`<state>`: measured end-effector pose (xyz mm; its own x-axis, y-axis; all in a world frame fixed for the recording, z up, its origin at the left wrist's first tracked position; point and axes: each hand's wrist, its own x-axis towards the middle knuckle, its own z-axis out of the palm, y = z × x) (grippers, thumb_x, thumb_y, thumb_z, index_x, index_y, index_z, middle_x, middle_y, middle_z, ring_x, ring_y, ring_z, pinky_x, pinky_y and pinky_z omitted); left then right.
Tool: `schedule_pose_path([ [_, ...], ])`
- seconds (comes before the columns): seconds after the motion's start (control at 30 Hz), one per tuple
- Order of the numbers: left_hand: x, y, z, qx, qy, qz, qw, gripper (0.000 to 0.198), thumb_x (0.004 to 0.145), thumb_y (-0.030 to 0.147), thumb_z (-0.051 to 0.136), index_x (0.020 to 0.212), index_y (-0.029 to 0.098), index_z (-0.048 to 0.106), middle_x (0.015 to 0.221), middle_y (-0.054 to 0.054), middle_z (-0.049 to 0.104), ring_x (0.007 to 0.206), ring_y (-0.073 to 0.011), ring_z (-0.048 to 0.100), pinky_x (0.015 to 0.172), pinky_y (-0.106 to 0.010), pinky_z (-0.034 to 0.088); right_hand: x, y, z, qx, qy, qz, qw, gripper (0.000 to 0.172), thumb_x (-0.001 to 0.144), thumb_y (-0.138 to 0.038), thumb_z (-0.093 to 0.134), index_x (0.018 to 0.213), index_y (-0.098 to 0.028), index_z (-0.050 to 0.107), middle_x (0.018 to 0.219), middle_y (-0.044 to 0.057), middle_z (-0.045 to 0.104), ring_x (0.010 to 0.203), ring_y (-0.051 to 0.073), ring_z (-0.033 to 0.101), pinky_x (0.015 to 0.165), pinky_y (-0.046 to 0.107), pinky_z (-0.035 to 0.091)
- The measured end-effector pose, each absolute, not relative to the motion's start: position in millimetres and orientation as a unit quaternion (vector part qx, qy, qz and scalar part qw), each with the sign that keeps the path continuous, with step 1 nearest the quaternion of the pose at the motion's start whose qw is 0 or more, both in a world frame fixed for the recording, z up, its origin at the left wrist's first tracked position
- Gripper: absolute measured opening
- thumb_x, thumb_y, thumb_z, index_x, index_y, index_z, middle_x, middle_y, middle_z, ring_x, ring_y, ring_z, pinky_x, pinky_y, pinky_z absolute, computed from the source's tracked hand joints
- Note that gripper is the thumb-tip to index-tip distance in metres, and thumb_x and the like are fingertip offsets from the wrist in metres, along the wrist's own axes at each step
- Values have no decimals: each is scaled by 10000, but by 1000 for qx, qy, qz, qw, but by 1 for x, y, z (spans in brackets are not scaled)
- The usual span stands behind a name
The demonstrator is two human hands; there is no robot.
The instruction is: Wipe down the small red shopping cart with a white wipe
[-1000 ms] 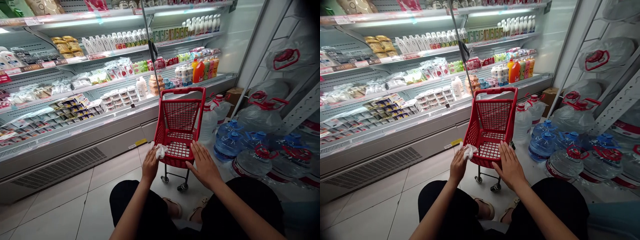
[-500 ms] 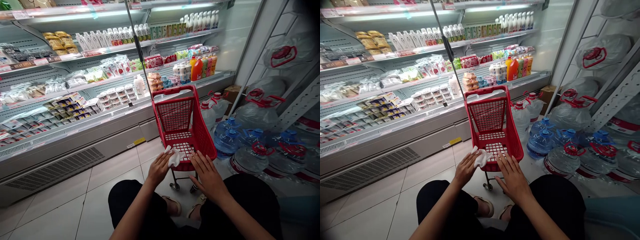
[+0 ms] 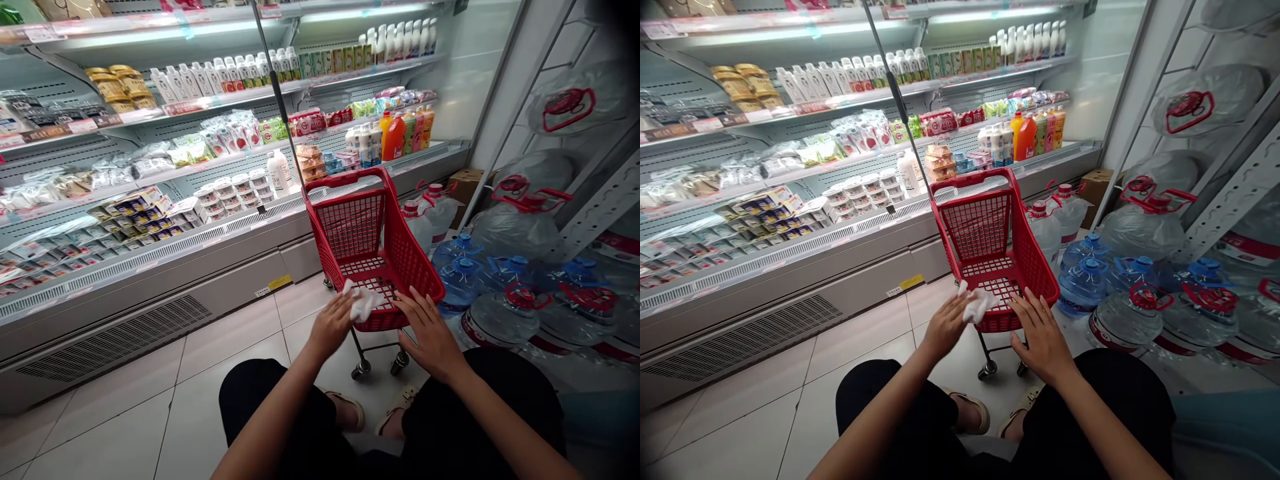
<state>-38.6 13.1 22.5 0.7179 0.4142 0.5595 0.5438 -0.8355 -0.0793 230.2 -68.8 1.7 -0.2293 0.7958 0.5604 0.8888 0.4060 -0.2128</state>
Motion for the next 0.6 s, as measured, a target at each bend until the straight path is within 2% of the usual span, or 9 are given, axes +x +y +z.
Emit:
schedule_pose_path([
  [0.1, -31, -10, 11, -914, -266, -285, 113, 392, 1085, 157, 435, 1461, 180, 543, 1517, -85, 604, 1497, -196, 459, 1262, -435, 433, 218, -69, 5, -546, -770, -95, 316, 687, 983, -318, 484, 1630, -182, 297, 1614, 128, 475, 1576, 338, 290, 1268, 604, 279],
  [0.3, -31, 2, 14, -924, -244, -272, 113, 398, 1074, 168, 463, 1465, 171, 540, 1524, -85, 598, 1504, -185, 450, 1276, -409, 413, 174, -82, 5, -537, -777, -90, 317, 830, 993, -331, 480, 1697, -150, 78, 1715, 142, 299, 1565, 331, 321, 1262, 556, 325],
  [0.4, -36, 37, 28, -929, -243, -255, 116, 353, 1076, 189, 477, 1414, 191, 580, 1501, -91, 622, 1492, -181, 471, 1269, -426, 417, 179, -82, 0, -530, -782, -84, 318, 830, 992, -294, 479, 1700, -160, 67, 1702, 124, 335, 1549, 309, 360, 1261, 535, 345],
  [0.6, -43, 97, 51, -926, -258, -244, 128, 330, 1078, 156, 440, 1350, 210, 618, 1441, -92, 672, 1425, -200, 560, 1252, -466, 432, 217, -66, -14, -454, -815, -109, 344, 813, 956, -127, 447, 1698, -252, 141, 1598, 52, 517, 1466, 239, 498, 1217, 475, 442],
])
